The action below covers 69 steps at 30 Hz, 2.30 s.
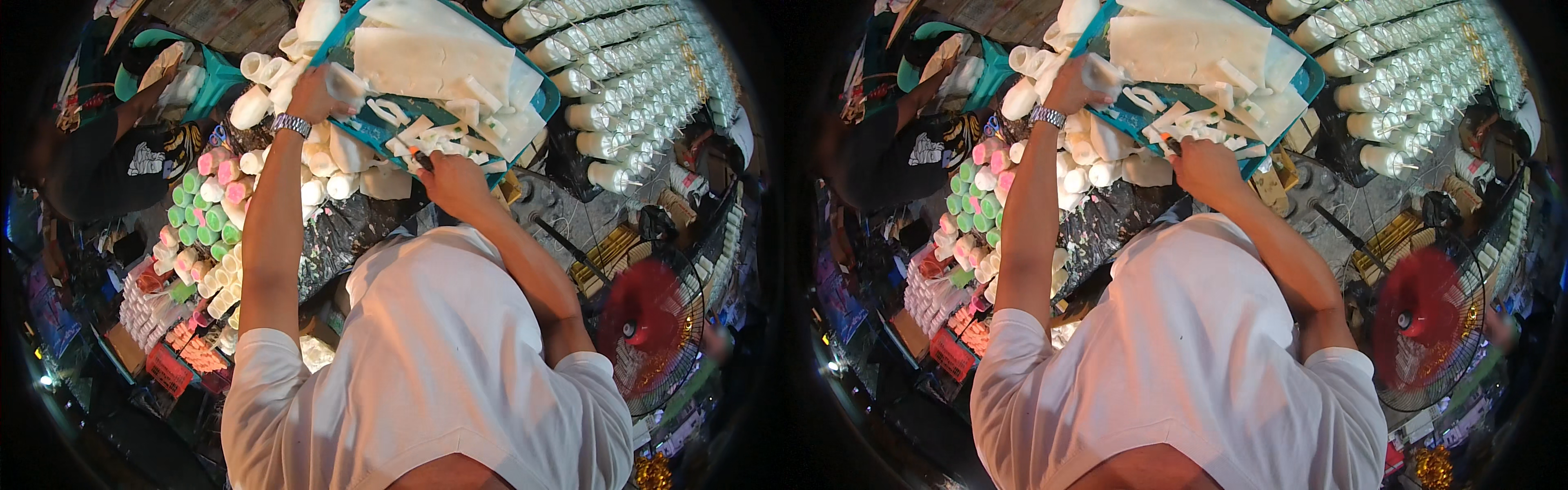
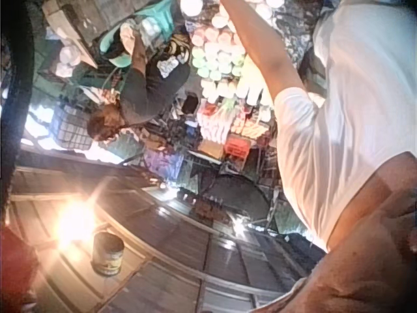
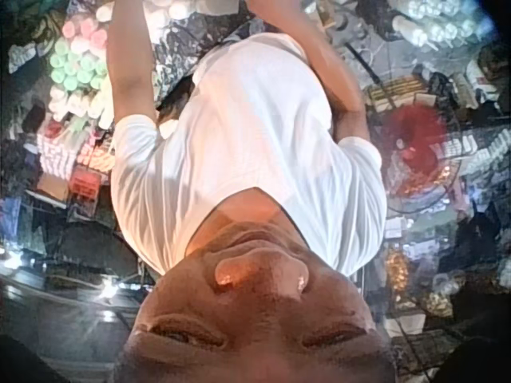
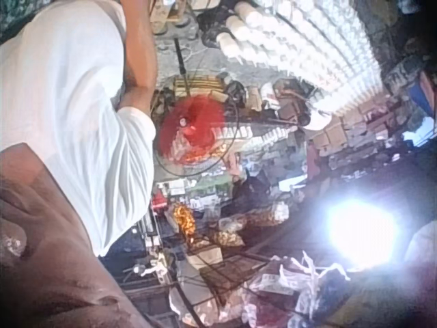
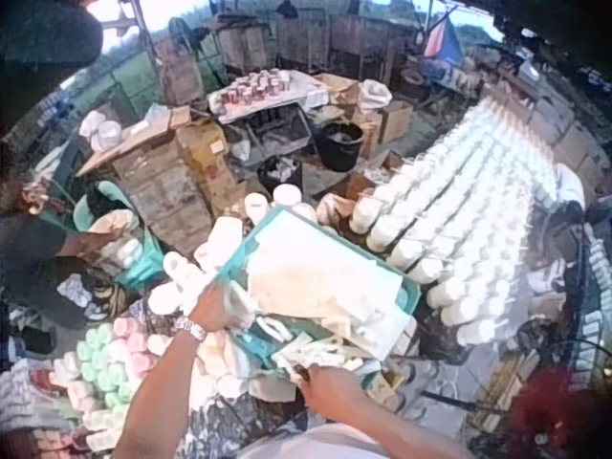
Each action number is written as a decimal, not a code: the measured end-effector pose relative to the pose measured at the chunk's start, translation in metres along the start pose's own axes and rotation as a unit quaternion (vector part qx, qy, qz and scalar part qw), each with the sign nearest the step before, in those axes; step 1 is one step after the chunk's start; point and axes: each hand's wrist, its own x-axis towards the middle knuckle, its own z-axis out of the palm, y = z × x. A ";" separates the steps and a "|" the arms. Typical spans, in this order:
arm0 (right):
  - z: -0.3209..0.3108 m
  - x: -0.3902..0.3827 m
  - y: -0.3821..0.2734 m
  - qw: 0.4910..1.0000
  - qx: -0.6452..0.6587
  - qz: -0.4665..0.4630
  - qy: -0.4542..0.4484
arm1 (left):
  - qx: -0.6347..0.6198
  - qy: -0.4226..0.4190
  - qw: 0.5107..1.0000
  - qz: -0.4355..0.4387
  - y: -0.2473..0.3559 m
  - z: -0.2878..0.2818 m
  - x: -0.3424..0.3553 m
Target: The person uses a knife to cut white sheet-like material into strips on a teal tray. The person repeatedly picks up sheets, cuts them, and places the resulting strips into the tray.
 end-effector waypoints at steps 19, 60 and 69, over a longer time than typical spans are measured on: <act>-0.010 0.009 0.013 0.994 -0.052 0.060 0.079 | -0.296 0.250 0.921 0.024 0.068 0.080 -0.084; 0.004 0.021 -0.055 0.976 -0.113 -0.022 0.185 | -0.277 0.291 0.910 -0.098 0.064 0.072 -0.080; 0.055 0.065 -0.035 0.988 -0.071 -0.031 0.133 | -0.305 0.313 0.899 -0.032 0.063 0.075 -0.080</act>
